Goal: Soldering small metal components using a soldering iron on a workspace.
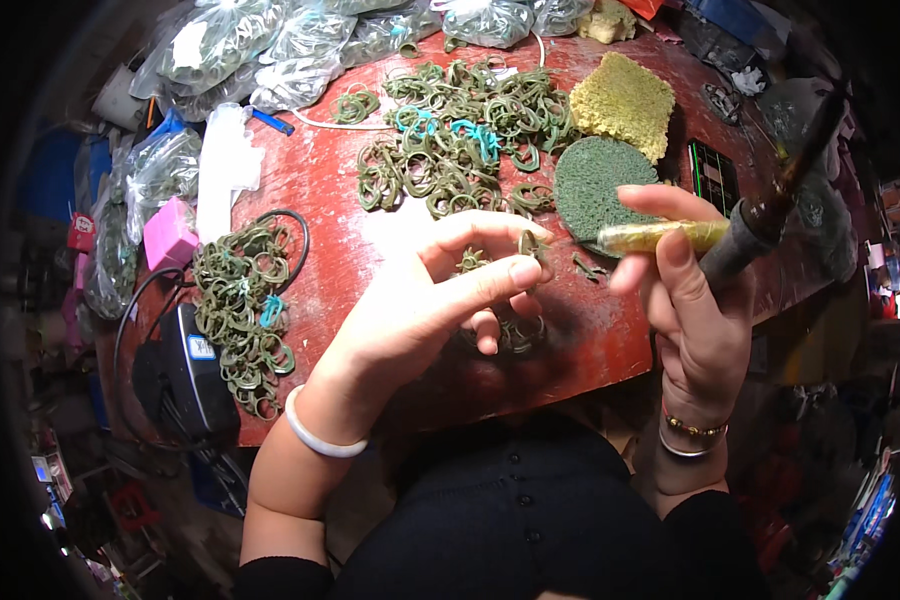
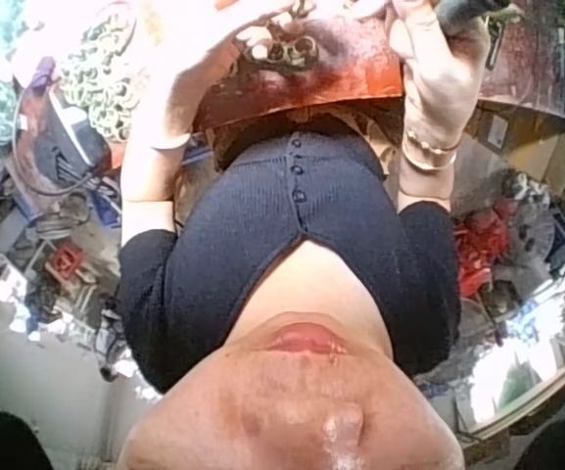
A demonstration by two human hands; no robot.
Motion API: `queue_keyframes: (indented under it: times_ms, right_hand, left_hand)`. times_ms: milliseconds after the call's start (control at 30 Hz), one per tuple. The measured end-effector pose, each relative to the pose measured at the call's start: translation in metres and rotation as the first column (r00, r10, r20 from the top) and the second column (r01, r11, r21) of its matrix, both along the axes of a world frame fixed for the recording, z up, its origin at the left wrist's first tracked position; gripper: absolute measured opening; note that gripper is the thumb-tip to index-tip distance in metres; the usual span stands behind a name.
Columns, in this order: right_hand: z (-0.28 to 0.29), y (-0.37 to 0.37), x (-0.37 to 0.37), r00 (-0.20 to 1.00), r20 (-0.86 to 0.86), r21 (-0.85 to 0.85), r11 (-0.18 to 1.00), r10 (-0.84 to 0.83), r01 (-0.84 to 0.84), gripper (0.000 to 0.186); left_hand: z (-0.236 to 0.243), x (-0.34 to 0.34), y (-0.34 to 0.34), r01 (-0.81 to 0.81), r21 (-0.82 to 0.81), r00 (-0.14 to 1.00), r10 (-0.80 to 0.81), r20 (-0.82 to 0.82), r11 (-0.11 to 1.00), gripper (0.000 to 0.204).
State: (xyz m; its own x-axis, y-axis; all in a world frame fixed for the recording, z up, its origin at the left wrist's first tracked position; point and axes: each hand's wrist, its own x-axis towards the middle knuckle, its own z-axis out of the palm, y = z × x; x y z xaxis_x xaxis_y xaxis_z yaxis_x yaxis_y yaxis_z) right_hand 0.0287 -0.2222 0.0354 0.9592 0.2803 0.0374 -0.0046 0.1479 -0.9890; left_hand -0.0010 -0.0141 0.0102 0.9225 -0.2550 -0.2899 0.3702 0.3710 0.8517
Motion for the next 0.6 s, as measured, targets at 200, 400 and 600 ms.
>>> queue_keyframes:
  times_ms: [200,400,600]
  right_hand:
    - [-0.016,0.005,0.002,0.98,0.198,-0.118,0.993,0.019,0.005,0.021]
    - [-0.019,0.007,0.004,0.981,0.194,-0.16,0.986,-0.005,0.037,0.018]
    - [-0.019,0.007,0.002,0.986,0.169,-0.069,0.997,-0.016,0.028,0.018]
  left_hand:
    - [-0.003,-0.001,0.001,0.051,0.036,0.997,-0.053,0.061,0.998,0.034]
    - [-0.006,-0.002,0.001,0.046,0.027,0.993,-0.049,0.107,0.999,0.034]
    - [-0.007,-0.002,0.0,0.048,0.056,0.995,-0.053,0.082,0.997,0.035]
